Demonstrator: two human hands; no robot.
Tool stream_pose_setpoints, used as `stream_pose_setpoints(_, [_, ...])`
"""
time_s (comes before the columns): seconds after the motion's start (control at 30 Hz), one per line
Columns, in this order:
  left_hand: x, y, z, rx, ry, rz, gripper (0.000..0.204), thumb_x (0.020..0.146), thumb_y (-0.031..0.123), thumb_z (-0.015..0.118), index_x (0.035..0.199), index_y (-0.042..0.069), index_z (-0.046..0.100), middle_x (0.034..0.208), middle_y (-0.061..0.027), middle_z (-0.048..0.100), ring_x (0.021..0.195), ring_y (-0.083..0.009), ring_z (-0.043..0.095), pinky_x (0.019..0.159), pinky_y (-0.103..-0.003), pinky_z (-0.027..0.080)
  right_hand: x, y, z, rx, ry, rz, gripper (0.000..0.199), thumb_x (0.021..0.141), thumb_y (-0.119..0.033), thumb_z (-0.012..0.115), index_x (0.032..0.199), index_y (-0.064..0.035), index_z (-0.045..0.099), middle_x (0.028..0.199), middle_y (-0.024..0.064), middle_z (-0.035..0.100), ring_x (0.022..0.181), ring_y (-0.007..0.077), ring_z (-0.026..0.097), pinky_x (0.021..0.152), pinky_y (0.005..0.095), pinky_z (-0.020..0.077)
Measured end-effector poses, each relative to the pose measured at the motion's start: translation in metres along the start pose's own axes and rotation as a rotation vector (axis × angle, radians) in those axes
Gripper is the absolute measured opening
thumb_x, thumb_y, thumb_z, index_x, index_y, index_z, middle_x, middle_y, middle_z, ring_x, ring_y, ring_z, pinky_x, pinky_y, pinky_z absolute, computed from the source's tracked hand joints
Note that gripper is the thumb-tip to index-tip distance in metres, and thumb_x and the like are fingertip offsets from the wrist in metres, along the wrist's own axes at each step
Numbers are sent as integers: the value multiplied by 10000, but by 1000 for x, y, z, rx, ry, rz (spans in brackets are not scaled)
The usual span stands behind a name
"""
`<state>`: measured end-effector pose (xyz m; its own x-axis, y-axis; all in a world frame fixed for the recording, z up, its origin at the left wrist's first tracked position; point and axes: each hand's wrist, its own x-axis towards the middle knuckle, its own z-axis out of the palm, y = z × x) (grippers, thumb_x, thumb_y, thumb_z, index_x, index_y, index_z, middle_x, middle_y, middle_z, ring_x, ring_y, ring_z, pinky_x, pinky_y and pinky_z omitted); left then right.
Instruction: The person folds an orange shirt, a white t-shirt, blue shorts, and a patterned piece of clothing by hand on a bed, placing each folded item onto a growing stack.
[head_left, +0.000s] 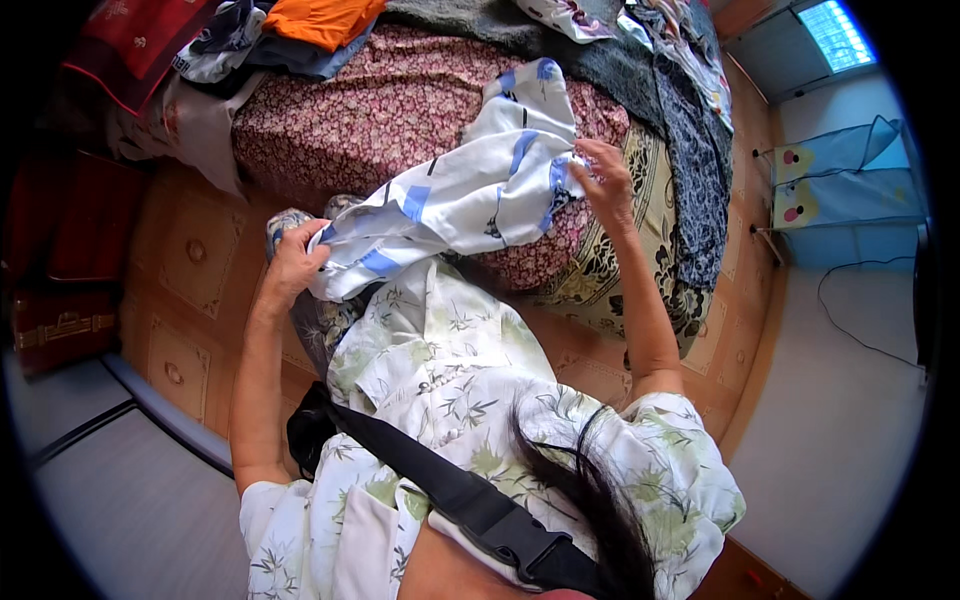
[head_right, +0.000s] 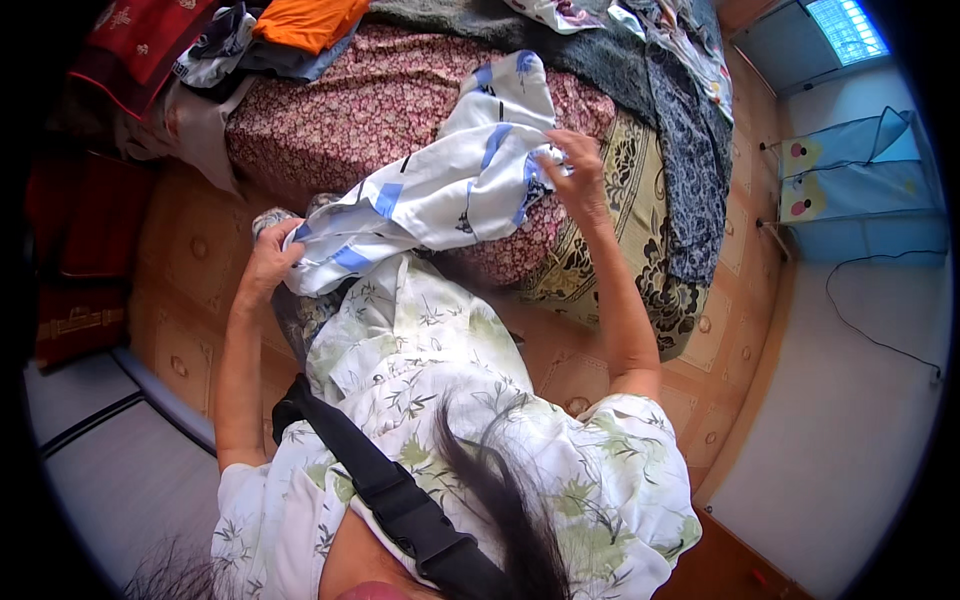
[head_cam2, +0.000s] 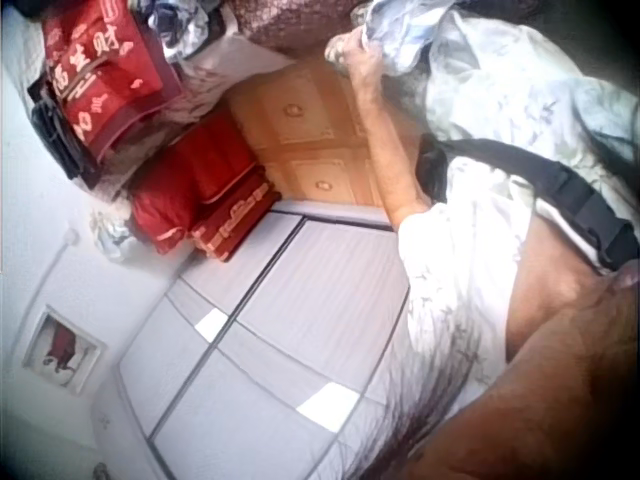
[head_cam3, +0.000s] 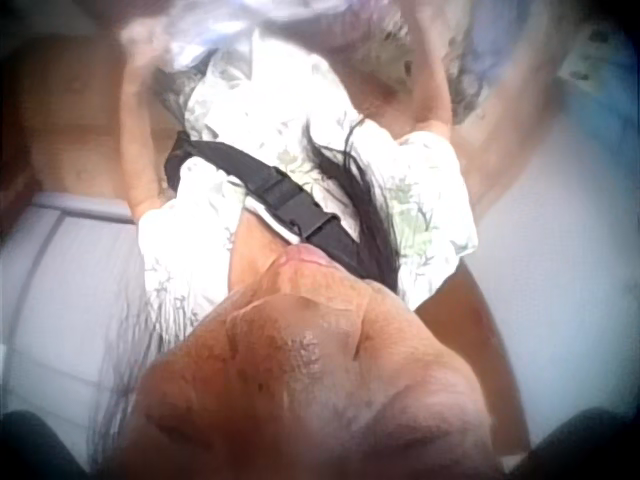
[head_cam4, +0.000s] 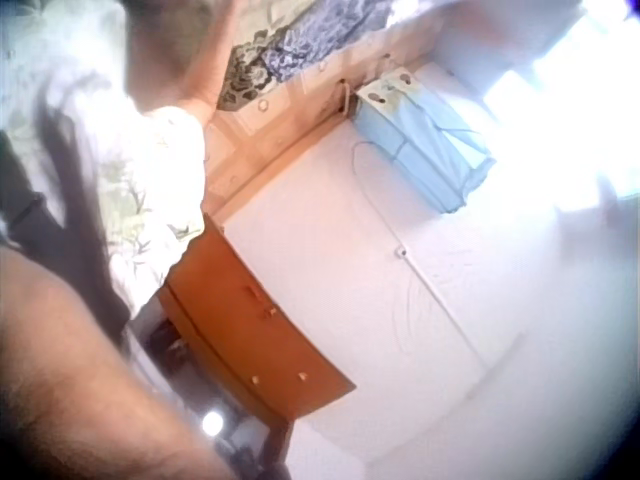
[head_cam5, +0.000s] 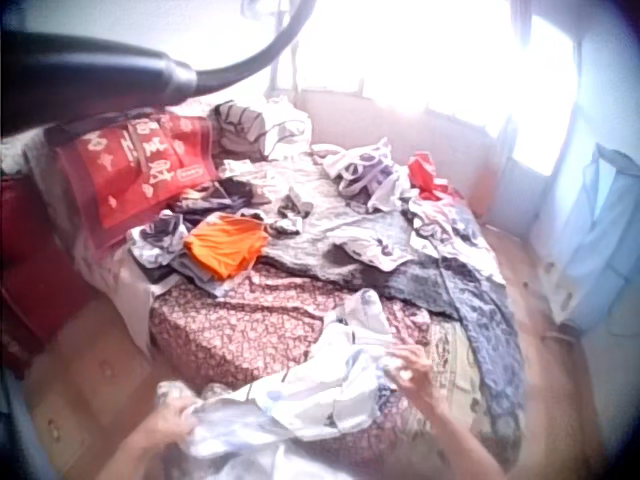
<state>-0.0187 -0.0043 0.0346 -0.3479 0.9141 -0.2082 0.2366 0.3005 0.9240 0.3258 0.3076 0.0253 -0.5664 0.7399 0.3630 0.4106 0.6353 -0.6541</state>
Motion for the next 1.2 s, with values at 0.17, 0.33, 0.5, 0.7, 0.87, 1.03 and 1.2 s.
stream_pose_setpoints(0.17, [-8,0,-7,-54,70,-6,347,739,-26,471,1050,-39,626,885,-19,617,829,-92,554,762,-221,440,-31,-62,46,-400,-350,-549,488,671,-93,753,1136,-167,621,1226,70,574,1173,275,498,1009,424,373])
stream_pose_setpoints(0.33, [-7,13,-17,-25,135,38,394,790,-19,474,1170,-45,574,1053,-52,616,973,-110,567,863,-238,440,-14,-44,64,311,-285,-262,393,725,26,669,1100,-88,631,1112,75,631,1048,182,592,875,354,490])
stream_pose_setpoints(0.5, [-6,99,-59,-245,59,270,558,810,355,725,1215,10,556,889,15,602,794,-46,524,670,-204,437,100,-125,-27,771,-45,4,231,843,-82,603,1057,-20,666,882,58,673,723,89,615,627,230,525])
stream_pose_setpoints(0.7, [-24,228,-105,1058,94,387,543,686,262,736,1190,122,593,776,-79,594,705,-166,611,629,-289,482,202,-216,-110,621,-122,-312,249,792,-73,668,1019,19,626,863,46,650,721,111,618,626,244,497])
stream_pose_setpoints(0.87, [-17,228,-124,1336,563,777,758,636,354,754,1319,176,478,1184,-93,555,951,-269,597,792,-411,480,215,-277,-119,701,-69,-259,217,819,-134,673,983,2,634,820,20,642,687,85,606,575,227,477])
stream_pose_setpoints(1.03, [25,189,-16,850,648,832,1042,615,382,809,1449,140,235,1313,-140,478,1053,-329,561,848,-447,470,215,-333,-108,839,-168,-494,147,858,-146,631,938,-23,641,810,5,614,708,79,578,633,231,471])
stream_pose_setpoints(1.2, [78,163,48,218,618,739,927,667,297,794,1392,39,276,1223,-235,499,996,-338,589,811,-404,495,203,-351,-128,824,-109,-471,157,879,-136,598,958,-8,645,850,29,628,750,93,589,677,237,477])
